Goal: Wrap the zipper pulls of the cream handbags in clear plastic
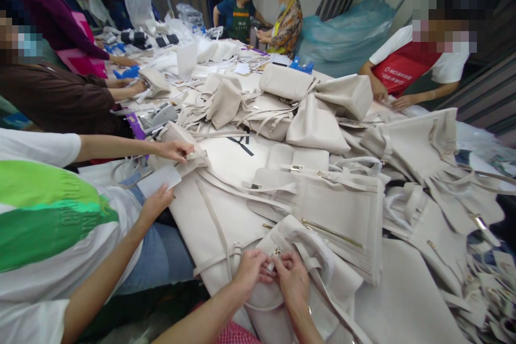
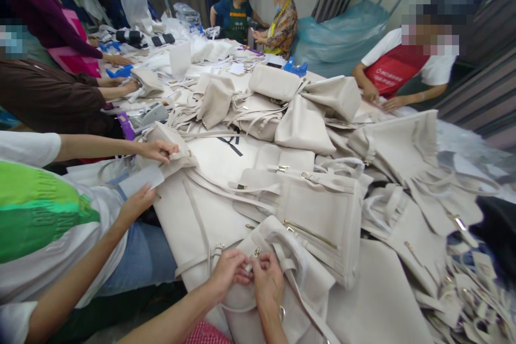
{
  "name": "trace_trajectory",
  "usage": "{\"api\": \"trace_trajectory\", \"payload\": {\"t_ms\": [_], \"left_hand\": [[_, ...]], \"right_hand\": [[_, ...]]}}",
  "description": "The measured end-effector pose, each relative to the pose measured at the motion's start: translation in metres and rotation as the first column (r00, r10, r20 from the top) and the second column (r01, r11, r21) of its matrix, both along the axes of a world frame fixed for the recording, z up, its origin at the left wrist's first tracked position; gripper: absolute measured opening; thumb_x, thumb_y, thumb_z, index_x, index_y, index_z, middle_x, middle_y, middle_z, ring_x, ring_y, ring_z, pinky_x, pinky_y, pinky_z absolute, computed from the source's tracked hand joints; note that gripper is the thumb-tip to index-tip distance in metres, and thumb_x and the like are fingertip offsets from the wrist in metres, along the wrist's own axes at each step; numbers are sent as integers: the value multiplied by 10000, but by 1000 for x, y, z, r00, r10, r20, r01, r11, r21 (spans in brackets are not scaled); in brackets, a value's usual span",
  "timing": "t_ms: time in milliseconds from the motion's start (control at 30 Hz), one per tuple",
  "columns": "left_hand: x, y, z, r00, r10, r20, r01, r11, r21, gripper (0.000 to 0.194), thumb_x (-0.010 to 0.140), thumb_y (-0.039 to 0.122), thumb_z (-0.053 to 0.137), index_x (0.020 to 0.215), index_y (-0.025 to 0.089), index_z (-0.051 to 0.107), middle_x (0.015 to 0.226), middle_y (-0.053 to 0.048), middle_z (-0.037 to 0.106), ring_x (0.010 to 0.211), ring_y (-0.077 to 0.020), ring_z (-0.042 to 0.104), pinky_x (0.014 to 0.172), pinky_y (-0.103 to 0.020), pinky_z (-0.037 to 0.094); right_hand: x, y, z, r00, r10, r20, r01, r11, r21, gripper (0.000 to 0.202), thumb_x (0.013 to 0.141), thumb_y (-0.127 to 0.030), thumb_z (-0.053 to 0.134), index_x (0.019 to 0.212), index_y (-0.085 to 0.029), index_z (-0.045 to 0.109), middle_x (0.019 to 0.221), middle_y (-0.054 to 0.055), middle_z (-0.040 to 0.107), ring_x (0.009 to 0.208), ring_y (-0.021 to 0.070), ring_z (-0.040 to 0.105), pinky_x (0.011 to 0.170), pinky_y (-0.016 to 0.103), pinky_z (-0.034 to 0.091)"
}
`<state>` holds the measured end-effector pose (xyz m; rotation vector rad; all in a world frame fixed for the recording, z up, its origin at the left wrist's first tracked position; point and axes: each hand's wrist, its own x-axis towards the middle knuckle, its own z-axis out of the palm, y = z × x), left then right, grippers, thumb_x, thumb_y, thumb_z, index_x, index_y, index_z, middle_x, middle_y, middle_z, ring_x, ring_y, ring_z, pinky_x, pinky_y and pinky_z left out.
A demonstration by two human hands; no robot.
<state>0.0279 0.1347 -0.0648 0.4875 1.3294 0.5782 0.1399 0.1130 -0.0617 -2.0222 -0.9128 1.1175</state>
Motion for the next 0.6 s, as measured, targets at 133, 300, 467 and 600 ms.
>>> {"api": "trace_trajectory", "payload": {"t_ms": [133, 300, 467, 600], "left_hand": [[1, 2, -1, 1000, 12, 7, -12, 999, -38, 128, 674, 221, 626, 726, 162, 525, 556, 43, 555, 509, -139, 614, 488, -239, 486], [3, 5, -3, 1000, -5, -5, 4, 997, -71, 219, 644, 234, 721, 711, 154, 528, 561, 41, 569, 529, -126, 617, 528, -244, 519], [6, 10, -3, 998, -47, -37, 43, 992, -118, 251, 639, 224, 761, 752, 149, 550, 536, 32, 581, 521, -142, 626, 523, -258, 528], [8, 13, 2, 995, -69, -75, 59, 989, -133, 185, 663, 140, 707, 744, 150, 541, 515, 31, 587, 483, -146, 616, 462, -228, 487]], "right_hand": [[1, 0, 0, 999, -4, -34, 3, 1000, -4, 229, 710, -457, 583, 714, -229, 576, 540, -16, 639, 502, 193, 620, 492, 283, 467], [1, 0, 1, 996, 6, -84, -7, 1000, -12, 256, 723, -479, 570, 736, -224, 572, 528, -19, 634, 485, 186, 613, 470, 273, 461], [2, 3, 7, 994, 10, -111, -11, 1000, -10, 278, 762, -485, 510, 796, -220, 585, 563, 0, 662, 523, 200, 629, 497, 287, 475], [-1, 5, 12, 994, -23, -104, 18, 999, -43, 320, 783, -519, 482, 825, -220, 590, 635, 25, 696, 593, 221, 656, 513, 293, 484]]}}
